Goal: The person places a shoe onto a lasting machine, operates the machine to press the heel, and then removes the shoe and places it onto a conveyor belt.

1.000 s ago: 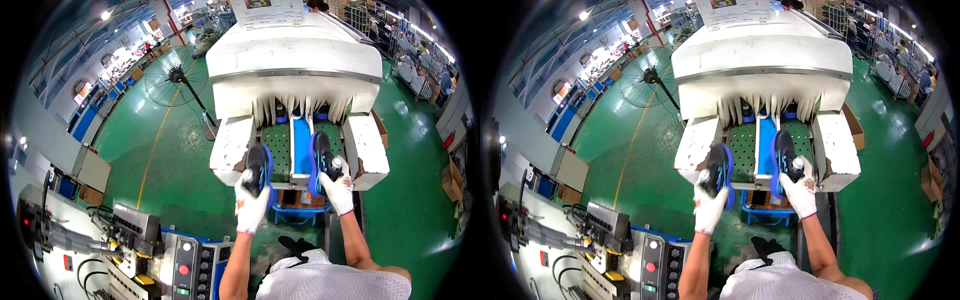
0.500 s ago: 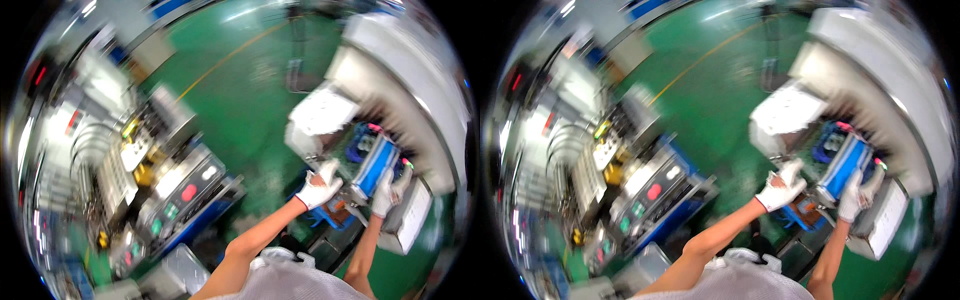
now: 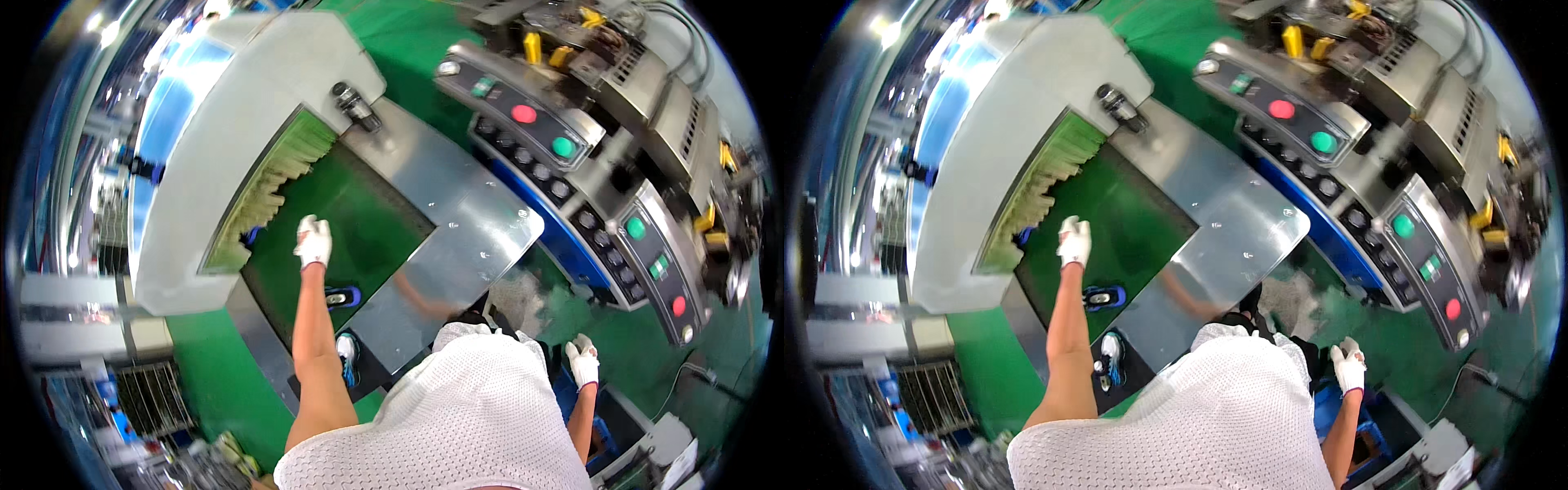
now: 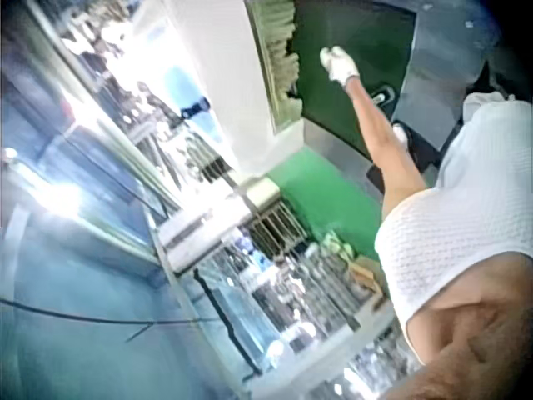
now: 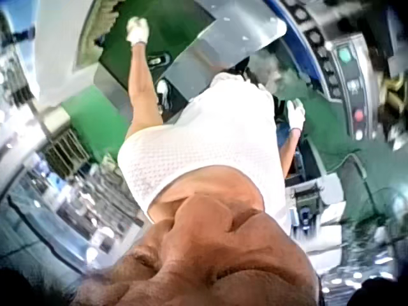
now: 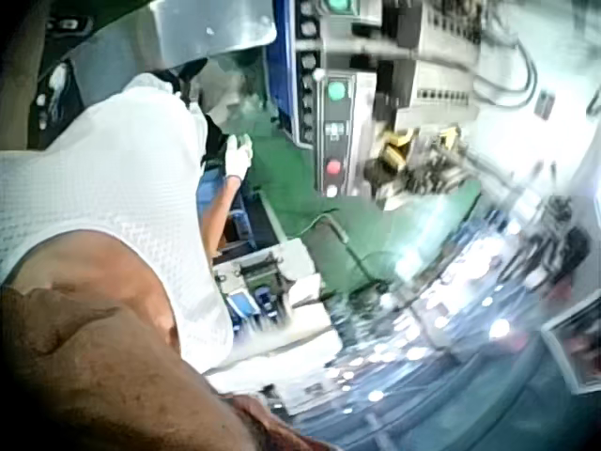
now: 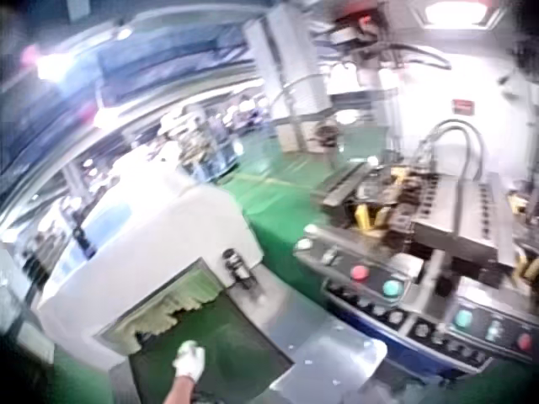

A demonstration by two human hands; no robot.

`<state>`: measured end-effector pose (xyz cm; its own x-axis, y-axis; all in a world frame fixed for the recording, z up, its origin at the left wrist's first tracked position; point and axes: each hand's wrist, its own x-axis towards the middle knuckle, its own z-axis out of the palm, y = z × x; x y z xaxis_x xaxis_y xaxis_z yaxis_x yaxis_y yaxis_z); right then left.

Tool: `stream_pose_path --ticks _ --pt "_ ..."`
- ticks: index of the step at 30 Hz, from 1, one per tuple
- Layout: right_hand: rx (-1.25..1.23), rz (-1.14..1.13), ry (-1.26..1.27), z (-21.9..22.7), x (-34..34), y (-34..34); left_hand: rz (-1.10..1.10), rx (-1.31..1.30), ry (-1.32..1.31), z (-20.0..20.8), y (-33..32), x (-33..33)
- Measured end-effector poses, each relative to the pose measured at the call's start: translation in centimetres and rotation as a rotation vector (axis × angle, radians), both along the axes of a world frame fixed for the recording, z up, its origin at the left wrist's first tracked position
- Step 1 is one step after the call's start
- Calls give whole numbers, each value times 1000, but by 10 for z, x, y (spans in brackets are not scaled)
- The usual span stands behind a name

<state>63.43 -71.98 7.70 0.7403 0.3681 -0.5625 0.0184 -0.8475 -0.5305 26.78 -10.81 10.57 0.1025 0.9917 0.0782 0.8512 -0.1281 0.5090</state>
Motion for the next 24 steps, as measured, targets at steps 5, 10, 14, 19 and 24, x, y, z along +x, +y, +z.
stream_pose_path --ticks 5,10,14,19,24 --pt "-104 95 36 -10 21 52 270 -157 378 9 -31 -103" --pt "-209 226 120 8 31 101 177 -350 485 -69 -126 -100" --pt "-209 409 96 34 27 178 281 -39 292 -100 -136 -142" --pt "-344 943 -119 66 -24 330 29 -90 201 -70 -54 -117" --pt "287 1032 30 82 -69 399 -403 -20 204 30 -49 33"
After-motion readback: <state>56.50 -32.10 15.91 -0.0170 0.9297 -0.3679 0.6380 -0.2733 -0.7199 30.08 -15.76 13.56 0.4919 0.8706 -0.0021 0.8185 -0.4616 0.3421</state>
